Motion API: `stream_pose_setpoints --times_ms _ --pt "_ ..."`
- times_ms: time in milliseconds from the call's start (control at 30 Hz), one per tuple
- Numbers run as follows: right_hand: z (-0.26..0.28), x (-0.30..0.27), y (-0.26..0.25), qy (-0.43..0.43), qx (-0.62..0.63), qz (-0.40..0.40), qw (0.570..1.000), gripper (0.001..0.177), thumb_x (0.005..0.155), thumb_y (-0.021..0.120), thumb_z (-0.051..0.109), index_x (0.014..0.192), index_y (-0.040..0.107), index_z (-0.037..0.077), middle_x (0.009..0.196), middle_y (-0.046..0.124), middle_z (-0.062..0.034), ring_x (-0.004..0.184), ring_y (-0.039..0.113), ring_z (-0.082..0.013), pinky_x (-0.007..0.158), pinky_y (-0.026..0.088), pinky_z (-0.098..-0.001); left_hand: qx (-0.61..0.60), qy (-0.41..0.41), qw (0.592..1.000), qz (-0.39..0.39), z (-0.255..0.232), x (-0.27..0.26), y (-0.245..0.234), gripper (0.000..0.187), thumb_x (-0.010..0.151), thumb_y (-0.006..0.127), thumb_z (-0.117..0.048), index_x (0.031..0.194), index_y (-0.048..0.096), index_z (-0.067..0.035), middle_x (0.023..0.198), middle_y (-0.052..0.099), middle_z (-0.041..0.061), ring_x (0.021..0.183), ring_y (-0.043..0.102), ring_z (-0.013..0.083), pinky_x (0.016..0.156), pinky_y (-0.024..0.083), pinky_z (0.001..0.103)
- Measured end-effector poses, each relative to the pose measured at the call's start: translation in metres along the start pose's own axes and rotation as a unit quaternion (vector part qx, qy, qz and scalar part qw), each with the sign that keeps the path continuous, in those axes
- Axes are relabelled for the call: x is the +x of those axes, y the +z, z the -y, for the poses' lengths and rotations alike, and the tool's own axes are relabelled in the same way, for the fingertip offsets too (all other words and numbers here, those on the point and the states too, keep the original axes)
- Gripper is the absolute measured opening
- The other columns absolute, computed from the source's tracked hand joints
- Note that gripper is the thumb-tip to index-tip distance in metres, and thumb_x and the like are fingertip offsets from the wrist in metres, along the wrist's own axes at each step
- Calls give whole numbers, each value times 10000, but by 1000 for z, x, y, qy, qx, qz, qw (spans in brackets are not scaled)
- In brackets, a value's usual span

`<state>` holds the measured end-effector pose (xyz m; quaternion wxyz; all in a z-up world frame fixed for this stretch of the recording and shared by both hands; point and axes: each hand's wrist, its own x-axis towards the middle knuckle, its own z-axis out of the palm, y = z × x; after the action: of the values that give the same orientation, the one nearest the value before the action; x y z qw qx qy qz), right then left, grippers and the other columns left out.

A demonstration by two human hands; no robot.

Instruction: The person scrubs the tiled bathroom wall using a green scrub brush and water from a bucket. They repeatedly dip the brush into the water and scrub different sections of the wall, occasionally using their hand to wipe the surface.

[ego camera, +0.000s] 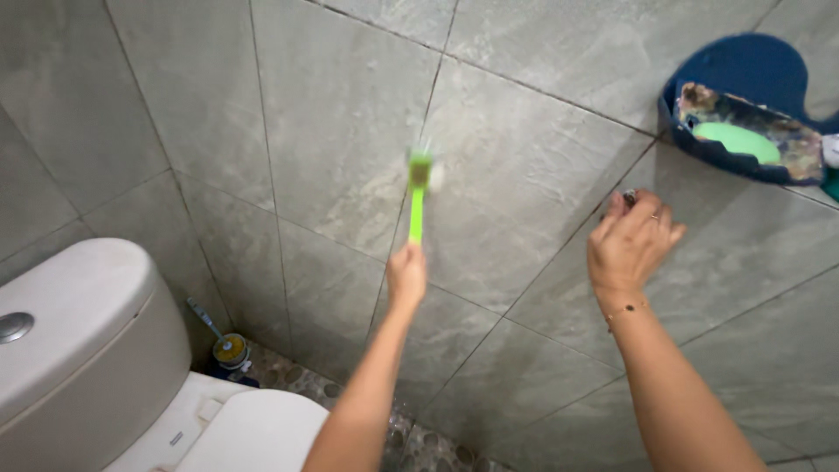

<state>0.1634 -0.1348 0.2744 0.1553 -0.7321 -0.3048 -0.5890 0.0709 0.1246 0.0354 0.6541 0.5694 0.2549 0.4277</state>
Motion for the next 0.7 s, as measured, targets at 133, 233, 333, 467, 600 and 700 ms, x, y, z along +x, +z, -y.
stream_pose_setpoints --times_ms 133,233,333,467,600,700 --pt "0 -7 0 -4 -9 0 1000 187 1092 668 112 1175 548 -5 1009 680 -151 984 609 -343 930 382 -503 -12 -151 988 -27 46 -65 -27 451 1042 493 -367 733 643 -74 544 496 9 490 462 148 465 345 357" --pt "-2 -8 2 -11 -13 1 1000 183 1092 668 106 1169 545 -5 1015 686 -137 987 612 -332 939 379 -506 -56 -104 993 -24 19 -21 -24 473 1047 480 -426 736 601 -91 554 524 -9 461 514 127 425 395 321" --pt "-5 -11 2 -10 -12 4 1000 180 1100 669 104 1174 548 -8 1024 685 -144 980 609 -331 931 379 -500 -75 -114 991 -4 -25 48 -25 547 1066 398 -503 708 545 -116 503 472 7 373 430 163 336 353 345" --pt "-6 -5 7 -12 -15 -8 1000 175 1094 670 95 1169 551 -8 1003 684 -138 993 613 -335 932 377 -502 -62 -111 992 20 -13 21 -29 656 1066 357 -530 609 524 -90 449 467 35 333 461 195 317 387 359" --pt "-2 -13 3 -7 -16 2 1000 168 1114 664 94 1167 543 -9 1033 689 -143 987 610 -331 935 372 -505 -55 -344 937 32 45 -82 -29 599 1049 437 -559 638 477 -125 473 362 -25 378 318 144 346 204 332" --pt "-8 -8 5 -15 -14 5 1000 176 1091 654 82 1176 541 -22 981 674 -141 980 614 -329 953 378 -514 -235 -255 938 -25 30 -25 -15 481 1040 467 -491 711 566 -155 505 467 -24 386 426 136 351 315 322"
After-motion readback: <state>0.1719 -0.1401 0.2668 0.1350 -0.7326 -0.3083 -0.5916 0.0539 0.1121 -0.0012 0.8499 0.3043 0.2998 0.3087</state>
